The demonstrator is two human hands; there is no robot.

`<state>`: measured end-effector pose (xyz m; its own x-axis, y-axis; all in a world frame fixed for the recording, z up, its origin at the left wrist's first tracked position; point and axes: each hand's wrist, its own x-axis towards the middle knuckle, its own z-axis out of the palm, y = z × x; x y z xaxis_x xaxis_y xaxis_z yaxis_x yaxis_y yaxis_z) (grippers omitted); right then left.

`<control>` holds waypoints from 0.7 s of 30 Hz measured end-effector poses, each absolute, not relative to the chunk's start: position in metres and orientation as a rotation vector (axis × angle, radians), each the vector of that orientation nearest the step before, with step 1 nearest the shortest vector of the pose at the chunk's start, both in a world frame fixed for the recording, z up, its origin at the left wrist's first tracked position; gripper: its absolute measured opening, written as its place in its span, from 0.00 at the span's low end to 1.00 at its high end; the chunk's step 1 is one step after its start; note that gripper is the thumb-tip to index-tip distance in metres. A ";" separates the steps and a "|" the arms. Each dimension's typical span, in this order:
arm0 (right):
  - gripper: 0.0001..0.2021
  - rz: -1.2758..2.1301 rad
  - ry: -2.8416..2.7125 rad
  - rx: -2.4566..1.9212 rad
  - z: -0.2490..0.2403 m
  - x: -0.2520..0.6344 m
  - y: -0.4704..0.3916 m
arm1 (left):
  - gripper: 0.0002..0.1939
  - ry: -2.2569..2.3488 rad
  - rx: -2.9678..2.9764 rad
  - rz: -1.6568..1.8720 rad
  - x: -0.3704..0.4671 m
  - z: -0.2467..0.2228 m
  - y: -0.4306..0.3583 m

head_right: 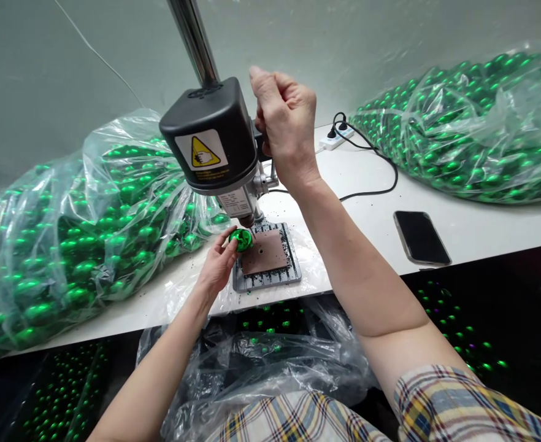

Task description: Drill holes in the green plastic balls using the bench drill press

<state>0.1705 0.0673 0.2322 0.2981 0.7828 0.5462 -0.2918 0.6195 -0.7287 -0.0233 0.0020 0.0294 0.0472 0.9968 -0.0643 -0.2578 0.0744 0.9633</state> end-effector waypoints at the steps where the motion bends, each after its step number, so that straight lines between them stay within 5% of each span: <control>1: 0.33 0.761 -1.029 -0.557 0.233 0.170 0.067 | 0.31 1.033 1.020 1.252 -0.023 0.028 0.003; 21: 0.32 0.712 -1.123 -0.589 0.231 0.173 0.067 | 0.32 1.147 1.477 1.200 -0.006 0.013 0.003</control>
